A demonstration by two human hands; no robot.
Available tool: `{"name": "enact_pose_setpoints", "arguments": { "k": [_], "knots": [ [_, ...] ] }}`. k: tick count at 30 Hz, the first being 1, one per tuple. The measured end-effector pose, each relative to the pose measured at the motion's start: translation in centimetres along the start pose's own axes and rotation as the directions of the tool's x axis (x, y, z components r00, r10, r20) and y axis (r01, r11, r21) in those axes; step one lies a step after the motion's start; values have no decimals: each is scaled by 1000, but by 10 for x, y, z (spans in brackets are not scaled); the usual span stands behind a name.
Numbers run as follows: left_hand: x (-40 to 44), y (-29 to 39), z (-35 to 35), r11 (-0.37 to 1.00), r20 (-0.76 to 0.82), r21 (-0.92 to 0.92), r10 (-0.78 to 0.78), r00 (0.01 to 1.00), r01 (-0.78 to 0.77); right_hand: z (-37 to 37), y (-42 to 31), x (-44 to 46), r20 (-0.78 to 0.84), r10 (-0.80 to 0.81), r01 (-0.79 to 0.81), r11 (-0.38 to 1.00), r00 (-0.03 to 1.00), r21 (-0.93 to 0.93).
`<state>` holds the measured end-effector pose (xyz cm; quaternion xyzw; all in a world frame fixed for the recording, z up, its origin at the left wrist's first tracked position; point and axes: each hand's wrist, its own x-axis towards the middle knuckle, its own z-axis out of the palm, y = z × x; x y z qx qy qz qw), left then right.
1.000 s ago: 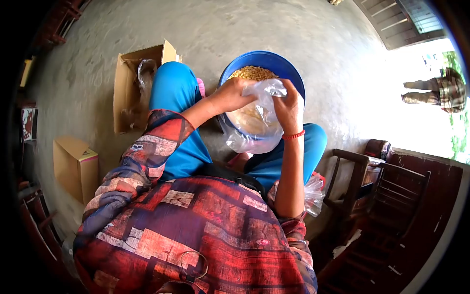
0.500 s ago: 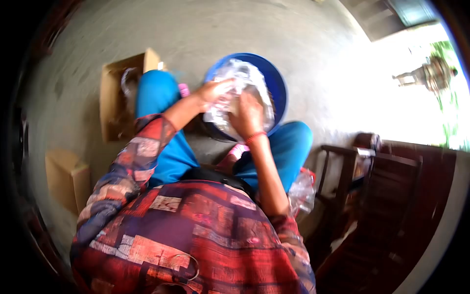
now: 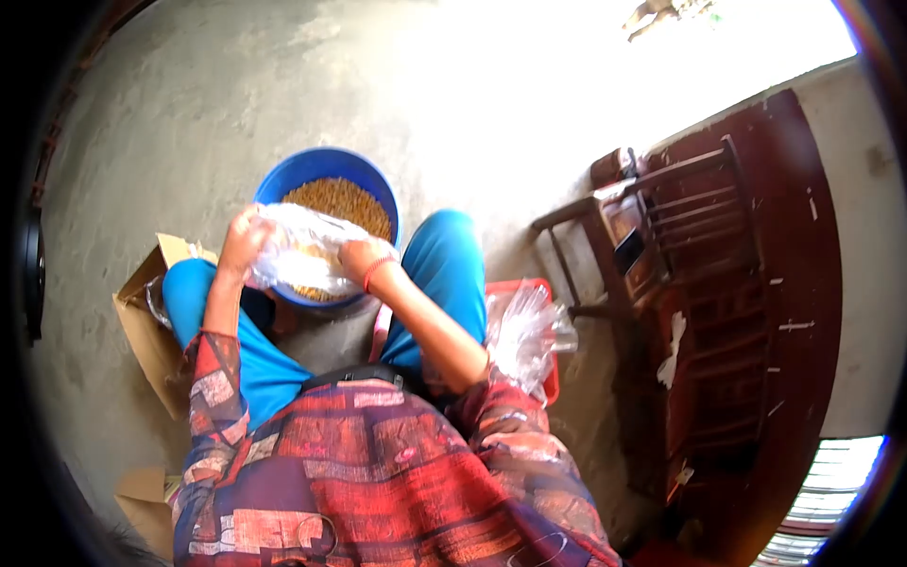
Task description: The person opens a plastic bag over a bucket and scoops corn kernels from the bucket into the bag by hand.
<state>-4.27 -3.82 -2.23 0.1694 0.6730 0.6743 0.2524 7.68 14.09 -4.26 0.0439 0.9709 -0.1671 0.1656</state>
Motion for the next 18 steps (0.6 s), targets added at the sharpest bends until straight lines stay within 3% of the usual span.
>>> {"name": "enact_pose_setpoints", "arguments": {
  "k": [3, 4, 6, 8, 10, 12, 13, 14, 16, 17, 18],
  "knots": [
    [-7, -8, 9, 947, 85, 277, 147, 985, -165, -4, 3, 0, -53, -22, 21, 1000, 998, -19],
    [-5, -19, 9, 895, 90, 374, 226, 970, -243, -7, 3, -4, -131, -72, 87, 990, 989, 115],
    [-5, -15, 18, 834, 49, 501, 240, 970, -232, -14, -13, -9, -246, -211, 271, 931, 946, 245],
    [-2, -19, 18, 773, 34, 618, 160, 987, -147, 2, -24, 0, -370, -344, 452, 854, 863, 260],
    [1, -33, 17, 773, 28, 615, 179, 983, -158, 10, -36, 9, -434, -345, 467, 858, 832, 214],
    [3, -36, 19, 814, -10, 550, 231, 973, -187, 22, -42, 16, -438, -230, 415, 821, 869, 393],
    [2, -29, 18, 866, 3, 479, 164, 986, -145, 25, -46, 20, -424, -170, 383, 783, 890, 491],
    [0, -21, 19, 865, -2, 478, 173, 985, -151, 28, -46, 25, -427, -178, 390, 784, 887, 483],
    [-1, -11, 18, 917, 14, 398, 5, 1000, -10, 32, -43, 34, -421, -115, 342, 784, 900, 517],
    [0, -12, 16, 907, 2, 421, -8, 1000, 6, 28, -46, 32, -542, -111, 425, 755, 833, 498],
    [1, -11, 16, 909, -4, 417, 1, 1000, 1, 22, -43, 31, -544, -121, 431, 757, 830, 490]
  ]
}}
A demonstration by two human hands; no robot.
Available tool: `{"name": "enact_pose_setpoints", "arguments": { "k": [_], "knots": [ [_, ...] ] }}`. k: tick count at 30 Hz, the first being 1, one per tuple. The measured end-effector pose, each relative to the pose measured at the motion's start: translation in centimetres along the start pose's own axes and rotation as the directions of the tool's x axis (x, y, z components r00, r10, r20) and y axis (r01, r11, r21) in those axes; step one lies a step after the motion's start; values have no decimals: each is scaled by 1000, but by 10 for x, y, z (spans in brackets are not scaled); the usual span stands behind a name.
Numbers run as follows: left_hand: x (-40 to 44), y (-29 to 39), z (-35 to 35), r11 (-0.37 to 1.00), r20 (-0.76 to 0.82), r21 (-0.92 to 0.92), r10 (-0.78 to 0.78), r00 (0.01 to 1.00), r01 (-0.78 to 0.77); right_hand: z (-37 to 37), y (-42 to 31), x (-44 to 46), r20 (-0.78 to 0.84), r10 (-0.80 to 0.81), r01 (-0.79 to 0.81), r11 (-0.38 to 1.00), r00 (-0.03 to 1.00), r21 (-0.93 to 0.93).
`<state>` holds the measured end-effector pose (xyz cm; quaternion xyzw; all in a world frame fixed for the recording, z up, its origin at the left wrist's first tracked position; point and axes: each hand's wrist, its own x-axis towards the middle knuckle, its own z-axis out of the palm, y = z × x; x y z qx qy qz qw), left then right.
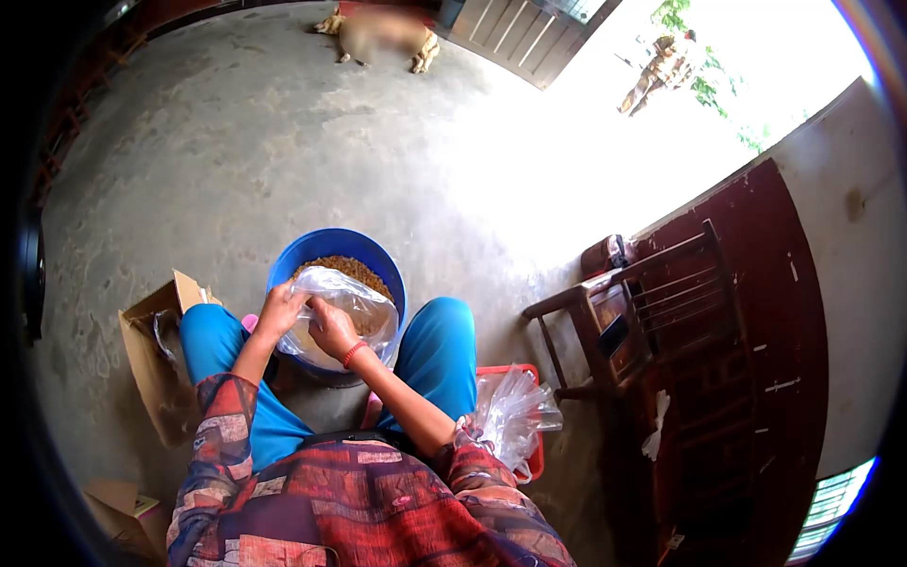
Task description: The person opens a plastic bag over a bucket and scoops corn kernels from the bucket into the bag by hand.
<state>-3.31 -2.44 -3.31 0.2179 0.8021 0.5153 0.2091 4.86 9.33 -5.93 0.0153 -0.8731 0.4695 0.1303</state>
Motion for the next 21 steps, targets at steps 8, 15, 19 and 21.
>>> {"name": "enact_pose_setpoints", "arguments": {
  "k": [8, 15, 19, 21],
  "knots": [
    [-2, 0, -2, 974, -333, 165, 202, 921, -154, -24, -10, -3, 406, 56, 69, 955, 912, -287],
    [1, -17, 9, 984, -219, 95, 171, 961, -154, -32, -13, -18, 650, 137, 142, 923, 748, -359],
    [-3, -4, 5, 965, -212, 228, 182, 960, -132, -36, -15, -23, 320, -20, 50, 995, 947, -86],
    [-4, 0, 4, 954, -213, 268, 194, 958, -134, -36, -15, -24, 271, -5, 61, 978, 963, -198]
  ]
}}
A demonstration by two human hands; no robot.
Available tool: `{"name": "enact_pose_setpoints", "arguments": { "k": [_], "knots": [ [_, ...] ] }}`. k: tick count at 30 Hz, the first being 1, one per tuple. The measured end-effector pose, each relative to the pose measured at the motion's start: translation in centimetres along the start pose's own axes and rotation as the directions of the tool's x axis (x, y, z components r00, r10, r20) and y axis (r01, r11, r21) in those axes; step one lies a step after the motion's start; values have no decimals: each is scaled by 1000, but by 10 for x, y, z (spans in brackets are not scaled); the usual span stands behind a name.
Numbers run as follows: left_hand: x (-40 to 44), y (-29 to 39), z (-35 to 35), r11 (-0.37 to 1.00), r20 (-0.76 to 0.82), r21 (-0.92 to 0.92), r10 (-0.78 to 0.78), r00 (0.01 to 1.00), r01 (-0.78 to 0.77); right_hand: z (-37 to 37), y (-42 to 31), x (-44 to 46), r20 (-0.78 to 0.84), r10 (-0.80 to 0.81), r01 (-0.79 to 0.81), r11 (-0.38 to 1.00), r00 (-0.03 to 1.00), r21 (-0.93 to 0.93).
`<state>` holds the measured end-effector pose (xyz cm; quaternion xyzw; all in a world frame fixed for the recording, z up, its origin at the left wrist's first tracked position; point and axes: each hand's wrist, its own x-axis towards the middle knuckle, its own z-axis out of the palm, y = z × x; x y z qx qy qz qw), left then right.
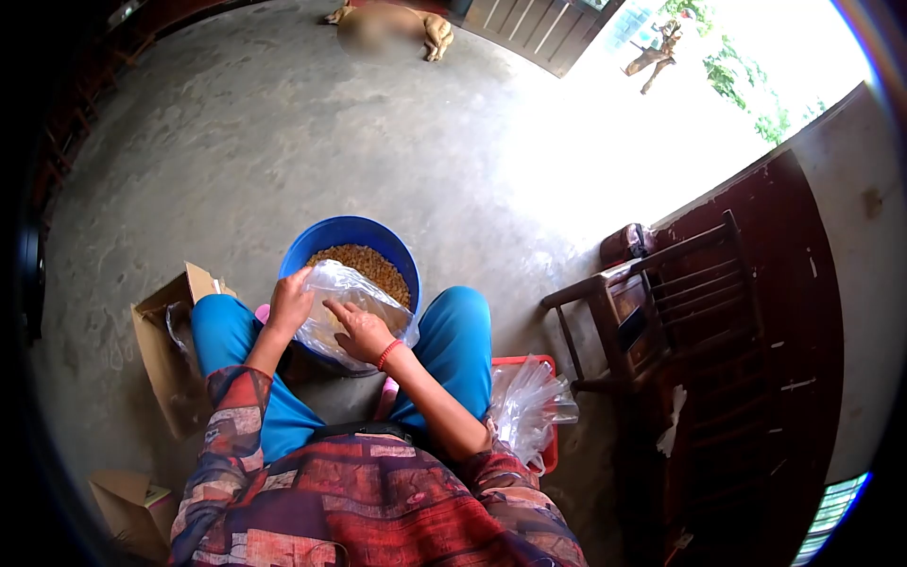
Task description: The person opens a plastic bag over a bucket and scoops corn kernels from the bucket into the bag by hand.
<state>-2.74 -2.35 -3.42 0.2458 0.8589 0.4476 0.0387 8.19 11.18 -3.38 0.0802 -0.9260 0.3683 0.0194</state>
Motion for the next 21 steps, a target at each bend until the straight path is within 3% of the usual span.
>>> {"name": "enact_pose_setpoints", "arguments": {
  "k": [2, 4, 7, 10, 17, 21],
  "knots": [
    [1, 4, 0, 999, -7, 34, -3, 1000, 3, 5, 9, -4, 2, -6, 6, 995, 1000, -99],
    [3, 8, -2, 999, -9, 50, 14, 1000, -13, 9, 14, -4, 401, 178, -82, 966, 898, -246],
    [4, 2, -1, 997, -13, 70, 12, 1000, -11, 0, 6, -9, 270, 174, -130, 976, 947, -175],
    [4, -3, -5, 997, 82, 50, 58, 995, -62, 3, 9, -9, 272, 187, -142, 974, 944, -178],
    [4, -4, -3, 987, 124, 131, 78, 989, -94, 8, 18, -12, 132, 97, -88, 994, 987, -72],
    [1, 2, -3, 977, 177, 174, 93, 980, -124, 10, 19, -11, 151, 128, -115, 989, 980, -93]
  ]
}}
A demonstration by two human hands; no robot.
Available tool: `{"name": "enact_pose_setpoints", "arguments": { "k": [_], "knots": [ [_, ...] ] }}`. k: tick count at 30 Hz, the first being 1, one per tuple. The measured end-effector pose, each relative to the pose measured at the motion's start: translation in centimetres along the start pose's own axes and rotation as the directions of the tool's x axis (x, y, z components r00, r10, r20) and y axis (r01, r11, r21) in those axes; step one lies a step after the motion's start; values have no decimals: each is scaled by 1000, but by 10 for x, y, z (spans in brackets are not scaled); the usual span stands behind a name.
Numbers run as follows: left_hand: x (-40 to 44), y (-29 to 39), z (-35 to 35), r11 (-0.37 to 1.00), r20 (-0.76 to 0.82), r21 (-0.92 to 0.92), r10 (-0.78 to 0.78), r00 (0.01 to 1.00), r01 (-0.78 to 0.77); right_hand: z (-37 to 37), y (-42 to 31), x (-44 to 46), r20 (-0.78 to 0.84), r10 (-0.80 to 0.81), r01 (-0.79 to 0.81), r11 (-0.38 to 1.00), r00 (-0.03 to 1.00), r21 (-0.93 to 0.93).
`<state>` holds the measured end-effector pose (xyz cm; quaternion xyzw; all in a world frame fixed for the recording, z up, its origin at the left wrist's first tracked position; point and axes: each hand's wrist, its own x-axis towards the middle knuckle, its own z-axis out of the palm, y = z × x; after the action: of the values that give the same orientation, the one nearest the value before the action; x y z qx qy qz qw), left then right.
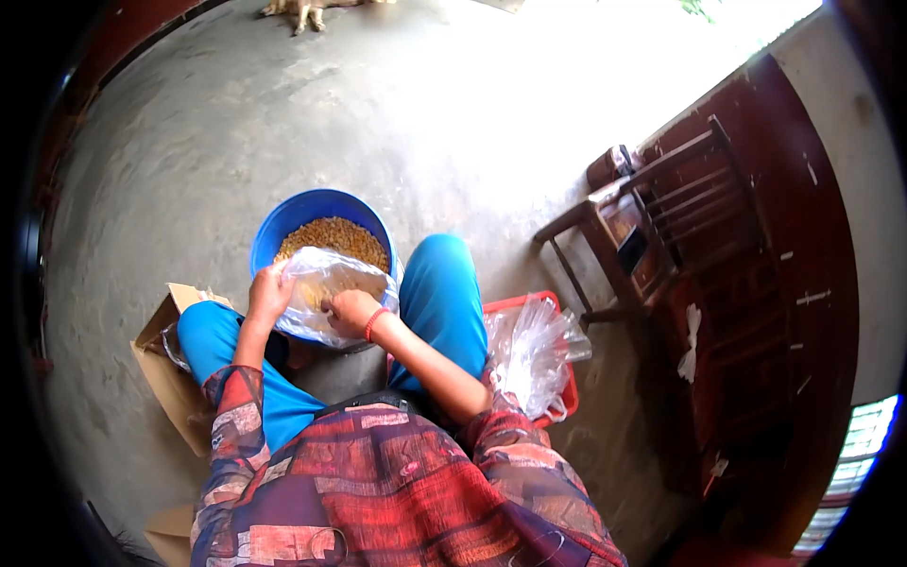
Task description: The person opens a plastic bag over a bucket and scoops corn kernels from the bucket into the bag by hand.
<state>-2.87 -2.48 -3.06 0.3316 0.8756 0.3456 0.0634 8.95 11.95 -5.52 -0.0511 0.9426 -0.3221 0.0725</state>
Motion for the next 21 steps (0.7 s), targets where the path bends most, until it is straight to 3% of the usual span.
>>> {"name": "enact_pose_setpoints", "arguments": {
  "k": [10, 21],
  "knots": [
    [-5, 9, -7, 998, 52, -61, 31, 998, -28, -2, -7, 1, 107, 90, -87, 996, 990, -29],
    [-5, 1, -1, 994, 12, -77, 81, 997, -80, -2, -8, 1, 81, 87, -86, 996, 993, -15]
  ]
}}
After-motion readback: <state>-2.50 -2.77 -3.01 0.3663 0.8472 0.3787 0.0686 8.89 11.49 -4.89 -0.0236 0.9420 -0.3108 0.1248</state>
